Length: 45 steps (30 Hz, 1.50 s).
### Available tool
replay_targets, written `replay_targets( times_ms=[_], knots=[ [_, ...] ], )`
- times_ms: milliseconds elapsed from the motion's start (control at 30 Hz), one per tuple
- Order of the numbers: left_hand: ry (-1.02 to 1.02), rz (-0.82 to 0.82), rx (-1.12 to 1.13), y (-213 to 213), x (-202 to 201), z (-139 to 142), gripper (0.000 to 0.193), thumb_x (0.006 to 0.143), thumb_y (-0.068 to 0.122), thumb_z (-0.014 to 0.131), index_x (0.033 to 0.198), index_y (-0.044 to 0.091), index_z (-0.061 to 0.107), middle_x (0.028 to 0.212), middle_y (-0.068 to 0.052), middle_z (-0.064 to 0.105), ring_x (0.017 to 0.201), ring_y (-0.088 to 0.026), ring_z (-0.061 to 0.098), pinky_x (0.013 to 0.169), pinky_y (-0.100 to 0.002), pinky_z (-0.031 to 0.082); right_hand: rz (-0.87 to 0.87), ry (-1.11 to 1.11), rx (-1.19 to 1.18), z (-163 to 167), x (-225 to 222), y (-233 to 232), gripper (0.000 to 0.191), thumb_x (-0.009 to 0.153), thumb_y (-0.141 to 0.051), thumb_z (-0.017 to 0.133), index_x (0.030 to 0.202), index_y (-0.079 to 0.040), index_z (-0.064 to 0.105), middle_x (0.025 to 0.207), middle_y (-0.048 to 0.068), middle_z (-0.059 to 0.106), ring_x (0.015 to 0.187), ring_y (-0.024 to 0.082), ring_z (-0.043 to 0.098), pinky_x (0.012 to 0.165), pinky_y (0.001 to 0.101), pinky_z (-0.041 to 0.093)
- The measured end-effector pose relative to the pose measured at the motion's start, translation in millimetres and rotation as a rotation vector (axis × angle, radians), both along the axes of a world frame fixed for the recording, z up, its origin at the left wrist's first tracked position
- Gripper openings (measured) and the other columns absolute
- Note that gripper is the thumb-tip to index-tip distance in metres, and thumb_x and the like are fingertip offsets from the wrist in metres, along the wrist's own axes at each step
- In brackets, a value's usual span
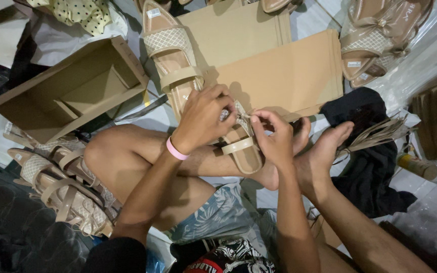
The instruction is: The person sits on the floor and ties the straps of beige sandals using thin cords. They handle the sandals one at a time, threading the cord through the strap holes and tying knots to secure them.
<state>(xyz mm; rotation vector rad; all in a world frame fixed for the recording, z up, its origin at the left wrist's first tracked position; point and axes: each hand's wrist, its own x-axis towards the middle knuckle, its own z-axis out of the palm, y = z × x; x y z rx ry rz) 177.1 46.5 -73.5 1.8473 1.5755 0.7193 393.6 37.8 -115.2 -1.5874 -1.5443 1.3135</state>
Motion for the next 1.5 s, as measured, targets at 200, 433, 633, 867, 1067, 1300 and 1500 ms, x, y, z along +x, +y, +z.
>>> replay_targets(
  times_ms=[200, 433, 633, 867, 1067, 1300, 1500],
  knots=[
    [-0.034, -0.018, 0.002, -1, 0, 0, 0.009, 0.081, 0.019, 0.074, 0.084, 0.011, 0.073, 0.105, -0.004, 0.066, 0.103, -0.026, 0.063, 0.082, -0.044, 0.041, -0.025, 0.185, -0.150, -8, 12, 6, 0.028, 0.110, -0.021, 0.053, 0.116, -0.001, 0.072, 0.102, 0.001, 0.077, 0.094, 0.006, 0.069, 0.086, 0.0207, 0.054],
    [-0.033, -0.033, -0.023, -2, 0, -1, 0.009, 0.083, 0.021, 0.074, 0.084, 0.012, 0.074, 0.107, -0.003, 0.065, 0.106, -0.025, 0.061, 0.086, -0.045, 0.037, 0.163, -0.073, -0.193, 0, 12, 23, 0.025, 0.099, -0.024, 0.072, 0.102, 0.001, 0.075, 0.085, 0.006, 0.074, 0.079, 0.010, 0.065, 0.074, 0.0260, 0.052],
    [-0.010, -0.013, -0.035, 0, 1, 0, 0.012, 0.083, 0.022, 0.072, 0.086, 0.011, 0.074, 0.104, -0.005, 0.067, 0.103, -0.026, 0.063, 0.083, -0.045, 0.038, 0.237, -0.181, -0.070, 16, 3, 33, 0.023, 0.091, -0.022, 0.077, 0.100, -0.001, 0.075, 0.087, 0.008, 0.075, 0.076, 0.015, 0.069, 0.071, 0.0290, 0.054],
    [-0.015, 0.032, -0.055, 4, 4, -1, 0.020, 0.091, 0.027, 0.073, 0.097, 0.009, 0.076, 0.099, -0.009, 0.066, 0.100, -0.031, 0.063, 0.080, -0.047, 0.041, 0.301, -0.271, 0.209, 28, -7, 25, 0.015, 0.093, -0.015, 0.077, 0.097, -0.001, 0.073, 0.090, 0.014, 0.069, 0.081, 0.025, 0.068, 0.073, 0.0368, 0.054],
    [-0.022, 0.026, -0.072, 4, 2, -4, 0.016, 0.085, 0.025, 0.075, 0.093, 0.012, 0.078, 0.098, -0.008, 0.067, 0.099, -0.031, 0.064, 0.079, -0.048, 0.044, 0.267, -0.243, 0.246, 29, -11, 18, 0.013, 0.092, -0.013, 0.077, 0.097, -0.002, 0.074, 0.092, 0.012, 0.070, 0.081, 0.024, 0.069, 0.074, 0.0357, 0.055],
    [0.044, 0.003, -0.108, 2, -3, 0, 0.012, 0.083, 0.022, 0.076, 0.088, 0.011, 0.077, 0.091, -0.008, 0.067, 0.092, -0.029, 0.065, 0.074, -0.047, 0.045, 0.209, -0.186, 0.198, 25, -14, 12, 0.015, 0.088, -0.012, 0.079, 0.098, -0.002, 0.076, 0.091, 0.011, 0.074, 0.077, 0.021, 0.070, 0.070, 0.0314, 0.056],
    [-0.086, 0.066, -0.112, 0, -5, 3, 0.034, 0.086, 0.021, 0.077, 0.113, 0.002, 0.068, 0.099, -0.013, 0.072, 0.095, -0.034, 0.068, 0.079, -0.047, 0.050, 0.007, -0.207, -0.059, 21, -24, 7, 0.015, 0.084, -0.016, 0.080, 0.092, -0.004, 0.079, 0.080, 0.006, 0.077, 0.070, 0.012, 0.073, 0.068, 0.0268, 0.057]
  ],
)
